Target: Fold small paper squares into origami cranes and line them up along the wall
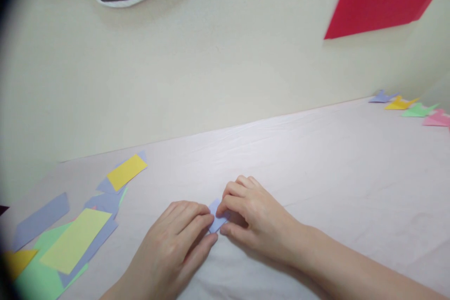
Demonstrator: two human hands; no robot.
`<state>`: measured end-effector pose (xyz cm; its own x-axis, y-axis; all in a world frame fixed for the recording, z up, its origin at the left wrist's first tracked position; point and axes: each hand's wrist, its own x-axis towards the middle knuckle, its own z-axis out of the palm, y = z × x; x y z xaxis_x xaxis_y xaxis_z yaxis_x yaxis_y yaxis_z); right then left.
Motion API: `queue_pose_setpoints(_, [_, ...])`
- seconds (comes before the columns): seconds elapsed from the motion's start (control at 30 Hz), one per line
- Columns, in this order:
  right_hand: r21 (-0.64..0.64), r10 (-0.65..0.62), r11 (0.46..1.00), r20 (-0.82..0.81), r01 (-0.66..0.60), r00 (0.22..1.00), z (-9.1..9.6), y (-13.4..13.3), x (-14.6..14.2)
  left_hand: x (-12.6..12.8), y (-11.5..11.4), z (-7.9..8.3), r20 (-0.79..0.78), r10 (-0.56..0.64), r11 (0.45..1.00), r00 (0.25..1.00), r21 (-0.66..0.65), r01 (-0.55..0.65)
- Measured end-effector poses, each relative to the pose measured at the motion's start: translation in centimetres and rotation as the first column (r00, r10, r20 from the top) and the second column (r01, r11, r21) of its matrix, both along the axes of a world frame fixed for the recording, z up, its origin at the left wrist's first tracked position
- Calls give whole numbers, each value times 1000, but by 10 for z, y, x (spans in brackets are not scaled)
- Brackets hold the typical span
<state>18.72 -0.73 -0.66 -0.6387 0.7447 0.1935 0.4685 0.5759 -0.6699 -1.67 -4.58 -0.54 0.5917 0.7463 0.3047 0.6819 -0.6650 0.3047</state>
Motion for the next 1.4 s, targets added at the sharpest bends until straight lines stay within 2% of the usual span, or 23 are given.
queue_pose_setpoints(0.2, [11, 23, 1000, 12, -23, 1000, -1, 0, 0, 0, 1, -1, 35, 6, 1000, 999, 22, -7])
queue_pose_setpoints(0.4, [-3, -7, 1000, 2, 7, 1000, -2, 2, -2, -3, 2, -3, 115, 47, 996, 992, -79, -38])
queue_pose_setpoints(0.57, [-84, -57, 995, -19, 55, 998, -2, 3, -4, 1, 3, -3, 225, 132, 981, 965, -172, -94])
queue_pose_setpoints(0.83, [-82, -135, 987, 19, 136, 991, -1, 0, -8, 5, 9, -3, 251, 214, 954, 944, -260, -147])
queue_pose_setpoints(1.13, [-60, -174, 982, 76, 178, 982, 2, -2, -11, 8, 13, -7, 223, 235, 951, 946, -254, -176])
queue_pose_setpoints(1.4, [-29, -176, 984, 64, 178, 982, -2, -2, -11, 8, 13, -9, 213, 231, 957, 949, -226, -183])
